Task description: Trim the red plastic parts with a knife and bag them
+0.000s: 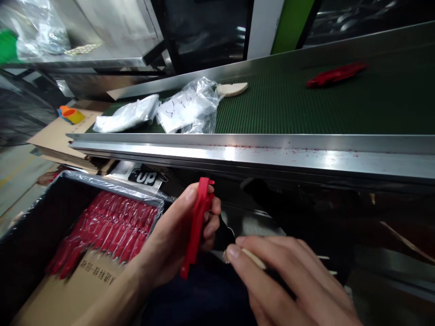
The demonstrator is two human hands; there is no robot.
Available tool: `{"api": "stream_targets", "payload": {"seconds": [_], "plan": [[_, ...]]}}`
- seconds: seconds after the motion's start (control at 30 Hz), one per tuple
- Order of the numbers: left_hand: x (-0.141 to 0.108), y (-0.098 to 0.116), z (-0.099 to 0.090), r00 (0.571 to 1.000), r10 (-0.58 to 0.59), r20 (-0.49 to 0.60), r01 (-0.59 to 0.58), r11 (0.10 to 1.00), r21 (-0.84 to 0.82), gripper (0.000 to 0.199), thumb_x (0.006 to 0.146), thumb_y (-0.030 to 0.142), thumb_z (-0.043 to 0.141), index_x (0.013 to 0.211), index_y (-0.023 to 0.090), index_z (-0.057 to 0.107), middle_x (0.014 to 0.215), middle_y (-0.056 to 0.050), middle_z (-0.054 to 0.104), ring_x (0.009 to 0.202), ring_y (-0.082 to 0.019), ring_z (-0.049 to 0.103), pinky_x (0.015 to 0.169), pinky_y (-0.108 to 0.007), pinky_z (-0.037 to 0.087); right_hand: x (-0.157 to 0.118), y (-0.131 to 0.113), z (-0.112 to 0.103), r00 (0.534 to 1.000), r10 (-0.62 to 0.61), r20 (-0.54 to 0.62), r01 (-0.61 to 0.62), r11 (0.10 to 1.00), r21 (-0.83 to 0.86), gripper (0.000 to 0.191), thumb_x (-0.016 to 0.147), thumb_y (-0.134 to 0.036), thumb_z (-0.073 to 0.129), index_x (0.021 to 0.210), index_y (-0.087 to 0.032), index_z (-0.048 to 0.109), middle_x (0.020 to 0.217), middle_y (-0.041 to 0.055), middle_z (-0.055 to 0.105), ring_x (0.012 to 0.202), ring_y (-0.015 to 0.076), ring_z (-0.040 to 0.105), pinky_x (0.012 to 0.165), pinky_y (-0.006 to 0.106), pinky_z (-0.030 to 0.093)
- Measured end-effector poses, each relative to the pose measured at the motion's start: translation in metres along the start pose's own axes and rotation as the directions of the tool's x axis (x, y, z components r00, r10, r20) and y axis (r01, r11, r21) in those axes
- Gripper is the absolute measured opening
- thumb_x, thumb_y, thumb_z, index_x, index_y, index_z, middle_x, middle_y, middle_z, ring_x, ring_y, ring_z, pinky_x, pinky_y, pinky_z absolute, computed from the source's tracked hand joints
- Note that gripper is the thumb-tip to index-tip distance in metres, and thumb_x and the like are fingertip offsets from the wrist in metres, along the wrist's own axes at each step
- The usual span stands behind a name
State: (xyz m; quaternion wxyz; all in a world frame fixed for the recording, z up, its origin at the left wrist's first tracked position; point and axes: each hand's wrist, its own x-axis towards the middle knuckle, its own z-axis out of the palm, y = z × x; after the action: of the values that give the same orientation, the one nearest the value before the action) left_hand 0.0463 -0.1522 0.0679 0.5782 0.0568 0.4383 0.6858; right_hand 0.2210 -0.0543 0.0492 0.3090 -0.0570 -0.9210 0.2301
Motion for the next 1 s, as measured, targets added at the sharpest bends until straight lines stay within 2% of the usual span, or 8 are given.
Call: {"api": "stream_targets", "payload": {"seconds": [0.07,0.2,0.3,0.43,0.7,0.87,1.0], "plan": [[-0.006,-0.002,-0.001,1.0,-0.017,0.021,0.015,0.996,0.085,0.025,0.087,0.035,0.065,0.104,0.024,0.05,0.09,0.002,0.053,0.061,-0.005,0.046,0.051,-0.015,0.041,0.008,0.007,-0.004,0.998,0.003,-0.065,-0.006,0.999,-0.05,0.051,0.08,0.002,0.057,0.125,-0.022,0.061,0.115,0.0073,0.064,0.105,0.0222,0.062,0.081,0.037,0.053],[-0.016,-0.007,-0.004,0.998,-0.015,0.064,0.001,0.977,0.215,0.031,0.083,0.026,0.071,0.107,0.025,0.051,0.088,0.003,0.055,0.061,-0.004,0.049,0.054,-0.016,0.044,0.025,0.01,-0.008,0.999,-0.04,-0.026,0.035,0.986,-0.161,0.046,0.081,0.004,0.057,0.124,-0.014,0.061,0.113,0.0106,0.063,0.103,0.0211,0.059,0.082,0.037,0.049],[-0.021,-0.007,-0.004,0.997,-0.008,0.08,-0.01,0.975,0.222,0.03,0.084,0.026,0.071,0.107,0.024,0.052,0.087,0.003,0.055,0.062,-0.003,0.049,0.055,-0.015,0.042,0.032,0.006,-0.008,0.999,-0.038,-0.028,0.032,0.978,-0.208,0.041,0.082,0.005,0.057,0.119,-0.012,0.063,0.11,0.0108,0.064,0.1,0.0195,0.058,0.082,0.036,0.046],[-0.022,-0.005,-0.002,0.996,-0.001,0.094,-0.022,0.97,0.242,0.028,0.084,0.026,0.072,0.104,0.023,0.053,0.085,0.004,0.054,0.06,-0.002,0.049,0.055,-0.015,0.04,0.03,0.005,-0.004,1.0,-0.005,-0.031,-0.002,0.975,-0.22,0.04,0.083,0.002,0.059,0.119,-0.014,0.064,0.11,0.0098,0.065,0.101,0.02,0.058,0.083,0.037,0.047],[-0.023,-0.007,0.002,0.998,0.01,0.063,-0.027,0.959,0.283,0.028,0.084,0.026,0.071,0.105,0.022,0.053,0.087,0.003,0.056,0.06,-0.002,0.051,0.05,-0.015,0.036,0.026,0.007,-0.006,1.0,-0.014,-0.013,0.011,0.975,-0.222,0.04,0.082,0.002,0.06,0.12,-0.012,0.064,0.112,0.0115,0.064,0.101,0.0208,0.058,0.084,0.038,0.046],[-0.023,-0.007,0.001,0.997,0.008,0.077,-0.03,0.957,0.288,0.028,0.084,0.026,0.071,0.105,0.022,0.052,0.086,0.004,0.055,0.059,-0.001,0.05,0.054,-0.016,0.039,0.025,0.007,-0.004,0.999,-0.016,-0.039,0.005,0.969,-0.245,0.034,0.086,-0.001,0.058,0.117,-0.012,0.066,0.108,0.0097,0.066,0.099,0.0186,0.059,0.084,0.036,0.046],[-0.022,-0.009,0.0,0.997,0.001,0.08,-0.025,0.956,0.293,0.029,0.084,0.028,0.071,0.105,0.022,0.052,0.086,0.004,0.054,0.061,-0.002,0.049,0.055,-0.016,0.039,0.021,0.008,-0.005,1.0,-0.012,-0.02,0.006,0.967,-0.256,0.038,0.085,-0.002,0.061,0.12,-0.014,0.065,0.11,0.01,0.065,0.101,0.0199,0.059,0.085,0.036,0.047]]}}
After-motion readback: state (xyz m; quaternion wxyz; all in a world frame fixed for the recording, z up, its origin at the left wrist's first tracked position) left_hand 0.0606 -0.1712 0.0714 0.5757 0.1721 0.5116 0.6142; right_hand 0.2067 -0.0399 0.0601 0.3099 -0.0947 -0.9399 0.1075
